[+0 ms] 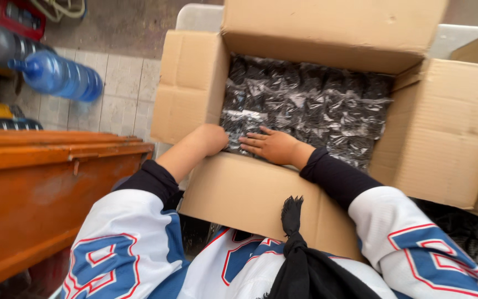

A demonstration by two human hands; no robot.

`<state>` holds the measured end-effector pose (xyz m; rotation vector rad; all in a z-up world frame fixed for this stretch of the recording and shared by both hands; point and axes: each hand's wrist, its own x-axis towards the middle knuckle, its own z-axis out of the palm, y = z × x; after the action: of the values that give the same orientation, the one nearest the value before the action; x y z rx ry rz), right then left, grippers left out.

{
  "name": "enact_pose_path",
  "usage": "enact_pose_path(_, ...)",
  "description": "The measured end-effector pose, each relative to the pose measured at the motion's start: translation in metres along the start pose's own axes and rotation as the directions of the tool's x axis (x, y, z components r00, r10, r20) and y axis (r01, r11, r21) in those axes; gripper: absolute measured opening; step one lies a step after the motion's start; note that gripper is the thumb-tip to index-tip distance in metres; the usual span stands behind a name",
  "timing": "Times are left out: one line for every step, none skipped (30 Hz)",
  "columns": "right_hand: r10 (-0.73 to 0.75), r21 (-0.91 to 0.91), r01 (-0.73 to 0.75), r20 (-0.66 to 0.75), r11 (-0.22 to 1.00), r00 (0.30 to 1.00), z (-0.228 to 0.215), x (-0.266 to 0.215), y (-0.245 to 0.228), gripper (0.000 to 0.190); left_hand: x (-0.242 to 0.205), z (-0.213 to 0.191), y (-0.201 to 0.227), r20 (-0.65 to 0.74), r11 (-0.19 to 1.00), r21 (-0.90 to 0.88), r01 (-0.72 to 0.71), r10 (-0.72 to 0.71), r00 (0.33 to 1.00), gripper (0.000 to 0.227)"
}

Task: The person repeatedly picks up small plastic-wrapped items from a cardboard box and transfers them into an adjacent empty cardboard box. The person arranges the items inside the second box as they are placed.

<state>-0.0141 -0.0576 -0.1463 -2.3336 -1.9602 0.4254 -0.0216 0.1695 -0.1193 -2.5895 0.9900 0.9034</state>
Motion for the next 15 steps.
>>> enact_pose_path(0.022,-0.009,-0.022,-0.012,1.000,1.000,-0.003,-0.005,0.000,0.063,0.001,-0.004,0.003,-0.008,1.000,0.024,-0.010,0.010,1.000,0.026)
enact_pose_path(0.070,0.012,-0.070,0.001,0.997,0.998,-0.004,-0.010,-0.001,0.064,0.003,-0.008,0.005,0.048,0.999,0.023,0.027,-0.028,0.998,0.020)
enact_pose_path(0.118,0.034,-0.118,0.014,0.992,0.993,-0.004,-0.017,0.000,0.066,0.007,-0.012,0.008,0.103,0.998,0.026,0.065,-0.067,0.992,0.016)
enact_pose_path(0.159,0.043,-0.159,0.007,0.986,0.987,-0.006,-0.029,0.002,0.066,0.007,-0.037,0.018,0.102,0.998,0.051,0.030,-0.035,0.994,0.016)
enact_pose_path(0.190,0.090,-0.184,-0.070,0.979,0.979,-0.007,-0.041,0.005,0.065,0.007,-0.061,0.027,0.147,0.997,-0.069,0.027,-0.017,0.989,0.019)
enact_pose_path(0.223,0.134,-0.205,-0.140,0.970,0.965,-0.008,-0.057,0.008,0.064,0.009,-0.085,0.040,0.190,0.981,-0.192,0.029,0.008,0.982,0.026)
enact_pose_path(0.264,0.142,-0.245,-0.140,0.959,0.954,-0.010,-0.077,0.014,0.064,0.014,-0.118,0.057,0.187,0.985,-0.172,-0.008,0.040,0.981,0.026)
enact_pose_path(0.309,0.224,-0.260,-0.223,0.939,0.925,-0.012,-0.098,0.020,0.059,0.016,-0.149,0.077,0.138,0.965,-0.262,-0.032,0.071,0.988,0.029)
enact_pose_path(0.357,0.303,-0.266,-0.302,0.915,0.884,-0.014,-0.118,0.025,0.056,0.017,-0.181,0.097,0.088,0.935,-0.349,-0.061,0.098,0.991,0.033)
enact_pose_path(0.377,0.300,-0.289,-0.301,0.909,0.876,-0.018,-0.147,0.030,0.056,0.030,-0.197,0.114,0.080,0.938,-0.337,-0.082,0.115,0.990,0.033)
enact_pose_path(0.457,0.340,-0.350,-0.319,0.873,0.830,-0.022,-0.176,0.034,0.054,0.044,-0.215,0.131,-0.030,0.927,-0.338,-0.163,0.162,0.986,0.033)
enact_pose_path(0.528,0.380,-0.402,-0.333,0.833,0.781,-0.027,-0.204,0.038,0.053,0.055,-0.232,0.148,-0.139,0.912,-0.334,-0.238,0.202,0.969,0.034)
enact_pose_path(0.541,0.374,-0.418,-0.333,0.828,0.773,-0.031,-0.238,0.039,0.053,0.077,-0.239,0.166,-0.148,0.911,-0.325,-0.254,0.216,0.965,0.034)
enact_pose_path(0.633,0.437,-0.481,-0.331,0.760,0.699,-0.035,-0.272,0.039,0.049,0.099,-0.246,0.184,-0.254,0.884,-0.297,-0.362,0.292,0.922,0.035)
enact_pose_path(0.718,0.498,-0.534,-0.323,0.683,0.617,-0.038,-0.306,0.040,0.044,0.122,-0.255,0.203,-0.355,0.848,-0.257,-0.463,0.363,0.861,0.038)
